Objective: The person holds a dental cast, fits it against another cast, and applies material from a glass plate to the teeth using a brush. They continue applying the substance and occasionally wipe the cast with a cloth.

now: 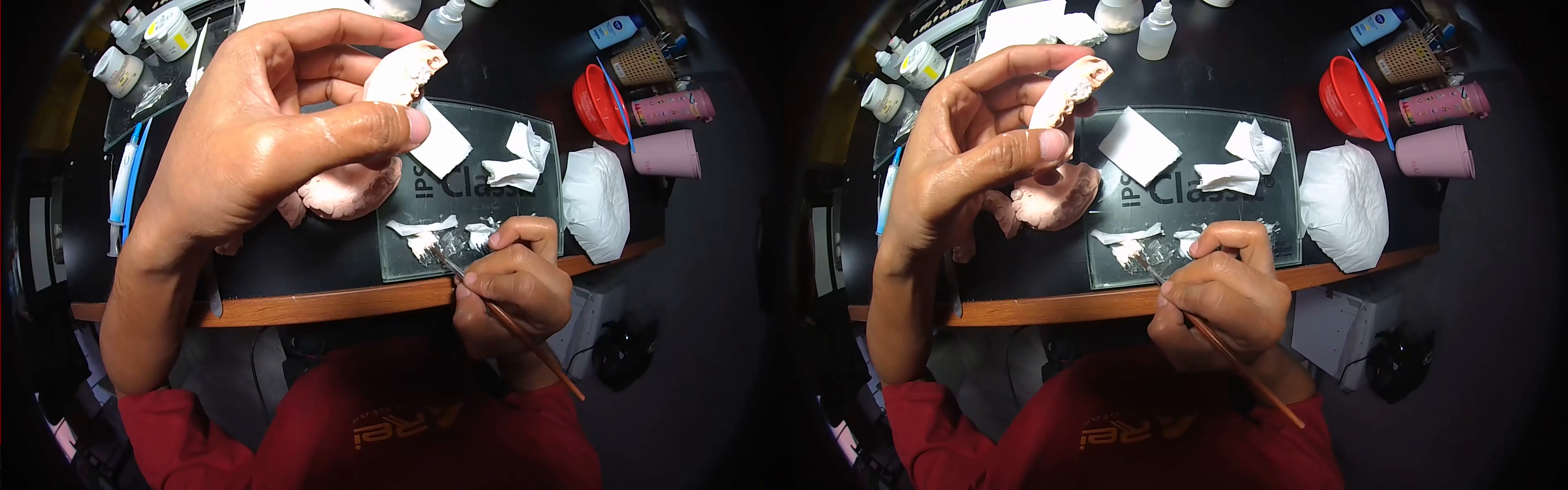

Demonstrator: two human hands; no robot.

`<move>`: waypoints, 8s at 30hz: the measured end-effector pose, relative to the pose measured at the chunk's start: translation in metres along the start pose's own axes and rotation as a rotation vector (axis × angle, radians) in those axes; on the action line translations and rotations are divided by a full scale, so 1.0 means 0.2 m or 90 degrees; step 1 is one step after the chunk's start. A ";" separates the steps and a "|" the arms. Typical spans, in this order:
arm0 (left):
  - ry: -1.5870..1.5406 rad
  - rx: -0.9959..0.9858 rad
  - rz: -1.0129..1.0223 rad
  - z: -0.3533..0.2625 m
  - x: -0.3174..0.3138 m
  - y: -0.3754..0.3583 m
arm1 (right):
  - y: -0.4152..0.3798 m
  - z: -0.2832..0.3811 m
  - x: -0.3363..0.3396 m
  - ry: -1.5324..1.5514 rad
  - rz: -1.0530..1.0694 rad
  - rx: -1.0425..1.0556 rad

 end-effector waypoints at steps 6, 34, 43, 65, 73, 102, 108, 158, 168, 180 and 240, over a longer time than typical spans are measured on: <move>-0.021 -0.030 0.000 0.01 -0.01 0.00 | 0.00 -0.01 0.01 0.015 -0.009 -0.002; -0.006 0.018 0.069 -0.02 -0.05 -0.02 | 0.15 -0.07 0.13 0.256 -0.013 -0.011; -0.066 0.048 0.118 0.00 -0.05 -0.04 | 0.47 -0.07 0.08 0.346 0.032 -0.073; -0.026 0.044 0.103 0.00 -0.06 -0.04 | 0.42 -0.09 0.02 0.276 0.068 0.080; -0.010 0.035 0.092 0.00 -0.06 -0.04 | 0.42 -0.07 0.01 0.263 0.058 0.077; 0.018 0.015 0.099 -0.01 -0.06 -0.04 | 0.42 -0.04 0.02 0.195 0.061 0.130; 0.017 0.024 0.098 -0.01 -0.06 -0.04 | 0.42 -0.04 0.03 0.198 0.068 0.137; 0.061 0.005 0.100 -0.02 -0.05 -0.04 | 0.39 -0.04 0.03 0.183 0.076 0.115; 0.037 0.006 0.099 -0.01 -0.05 -0.04 | 0.39 -0.05 0.01 0.206 0.026 0.172; -0.014 -0.055 0.051 -0.04 -0.07 -0.04 | 0.55 -0.57 0.77 -0.158 -0.112 -0.260; -0.012 -0.136 0.014 -0.04 -0.08 -0.04 | 0.44 -0.10 0.03 0.337 -0.008 0.071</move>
Point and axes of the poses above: each hand's wrist, its own y-axis towards the middle knuckle, its own x-axis out of the back of the hand, z = x × y, the point moved 5 cm from there along y, towards the middle knuckle, and after that the axes turned 1 degree about -x, right-handed, at the moved point
